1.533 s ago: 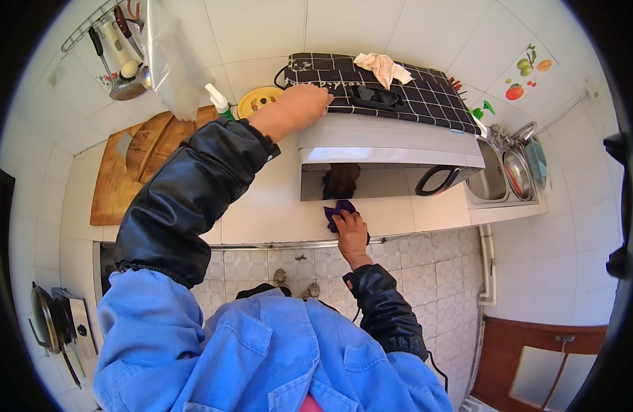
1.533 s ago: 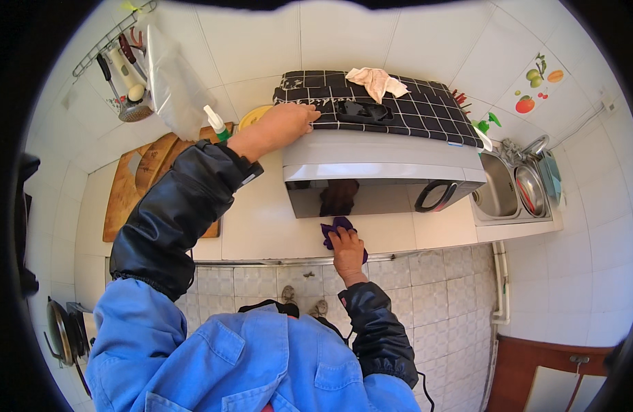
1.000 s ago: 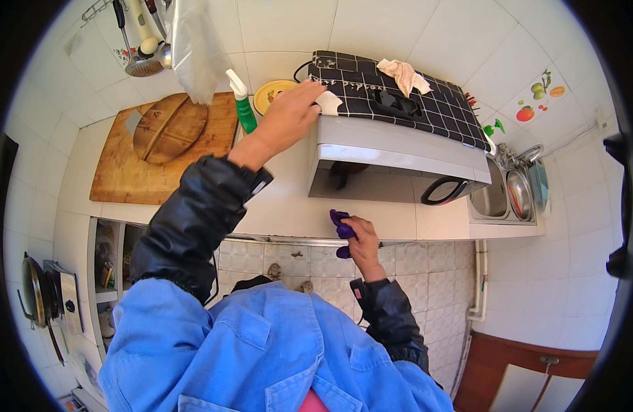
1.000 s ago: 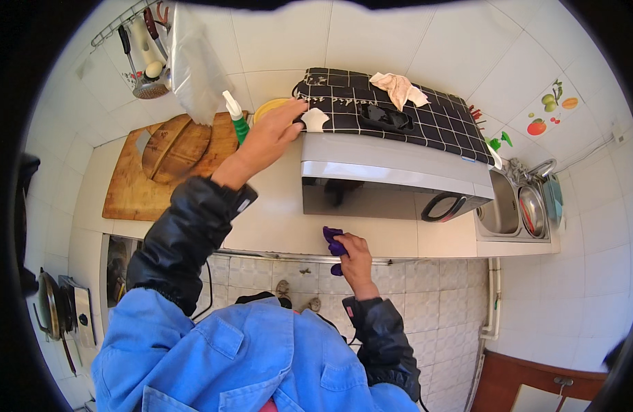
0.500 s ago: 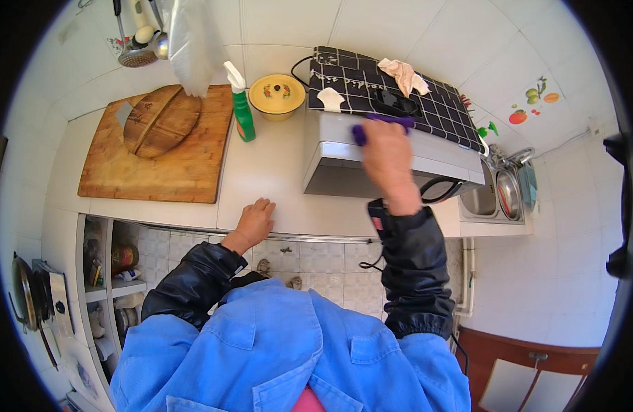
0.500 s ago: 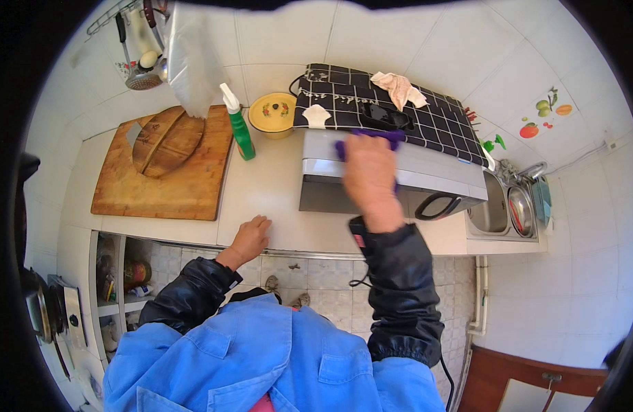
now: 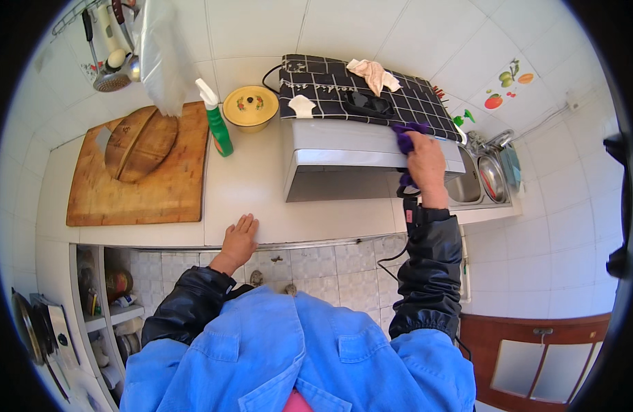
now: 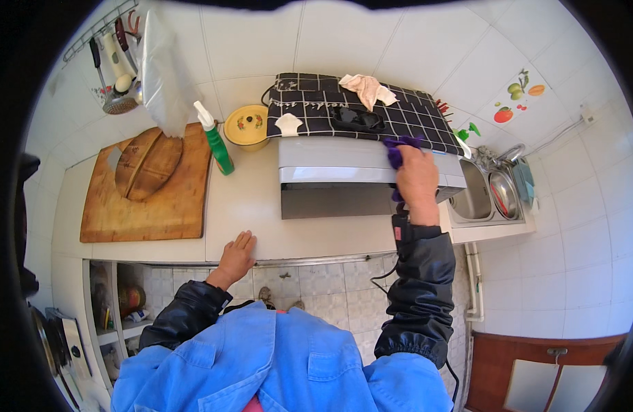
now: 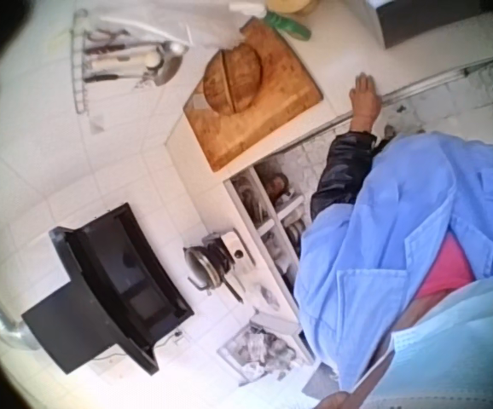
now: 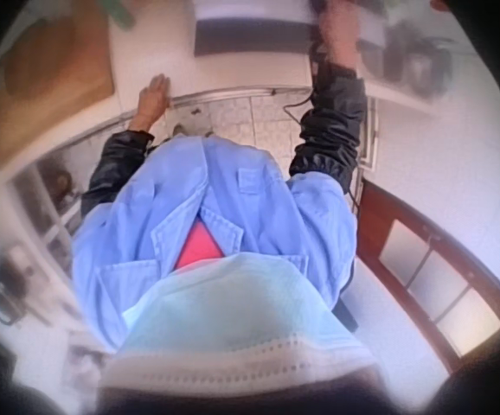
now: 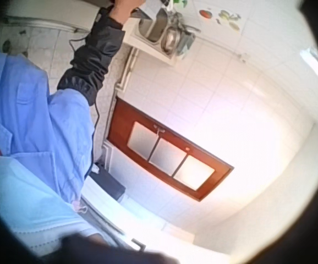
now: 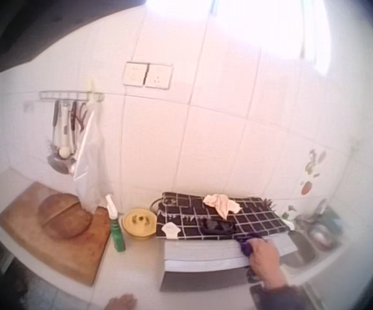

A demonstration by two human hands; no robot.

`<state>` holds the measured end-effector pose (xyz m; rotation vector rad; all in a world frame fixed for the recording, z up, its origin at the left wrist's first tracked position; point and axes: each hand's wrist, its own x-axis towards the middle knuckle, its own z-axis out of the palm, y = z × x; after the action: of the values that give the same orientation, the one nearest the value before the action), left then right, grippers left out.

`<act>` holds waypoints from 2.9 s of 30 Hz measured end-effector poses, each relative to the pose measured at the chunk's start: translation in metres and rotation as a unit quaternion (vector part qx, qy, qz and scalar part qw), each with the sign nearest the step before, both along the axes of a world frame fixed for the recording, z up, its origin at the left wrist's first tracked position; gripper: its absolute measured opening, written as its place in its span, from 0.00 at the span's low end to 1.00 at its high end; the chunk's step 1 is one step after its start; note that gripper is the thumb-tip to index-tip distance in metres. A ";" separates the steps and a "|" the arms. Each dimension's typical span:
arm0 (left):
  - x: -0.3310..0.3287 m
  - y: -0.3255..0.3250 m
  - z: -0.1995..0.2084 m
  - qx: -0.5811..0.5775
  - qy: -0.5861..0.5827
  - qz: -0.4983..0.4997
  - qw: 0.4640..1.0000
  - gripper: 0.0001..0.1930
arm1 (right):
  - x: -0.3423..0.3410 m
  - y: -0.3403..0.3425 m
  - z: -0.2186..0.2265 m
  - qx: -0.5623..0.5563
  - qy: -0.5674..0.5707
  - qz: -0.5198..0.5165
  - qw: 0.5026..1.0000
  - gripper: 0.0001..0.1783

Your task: The person wipes the kitchen wall tiles, sink rim, countertop, microwave, cutting board, and stovetop using a purple cloth. They move items like a spray bottle and cutting board to reach different areas and continue wiping across multiple surfaces.

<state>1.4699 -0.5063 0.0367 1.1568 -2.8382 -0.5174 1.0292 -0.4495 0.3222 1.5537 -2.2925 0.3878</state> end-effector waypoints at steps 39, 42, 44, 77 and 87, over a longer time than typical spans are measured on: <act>-0.001 0.004 0.007 -0.007 -0.058 -0.032 0.998 0.52 | -0.128 0.027 -0.014 -0.003 0.021 -0.138 0.990 0.16; -0.003 0.005 0.005 -0.014 -0.062 -0.028 0.998 0.53 | -0.090 0.017 -0.022 -0.064 0.056 0.044 0.995 0.18; -0.003 0.005 0.005 -0.008 -0.058 -0.029 0.998 0.53 | -0.067 0.017 -0.026 -0.050 0.023 0.106 0.993 0.23; -0.001 0.005 0.011 0.013 -0.063 -0.032 0.997 0.49 | 0.159 -0.060 0.002 -0.071 -0.012 0.275 0.959 0.14; -0.001 0.008 0.009 -0.013 -0.054 -0.024 0.998 0.50 | 0.164 -0.064 0.005 -0.004 -0.007 0.303 0.953 0.25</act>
<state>1.4691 -0.4978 0.0455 1.1502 -2.9606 -0.4303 1.1930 -0.5139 0.3268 2.2357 -1.7674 0.5531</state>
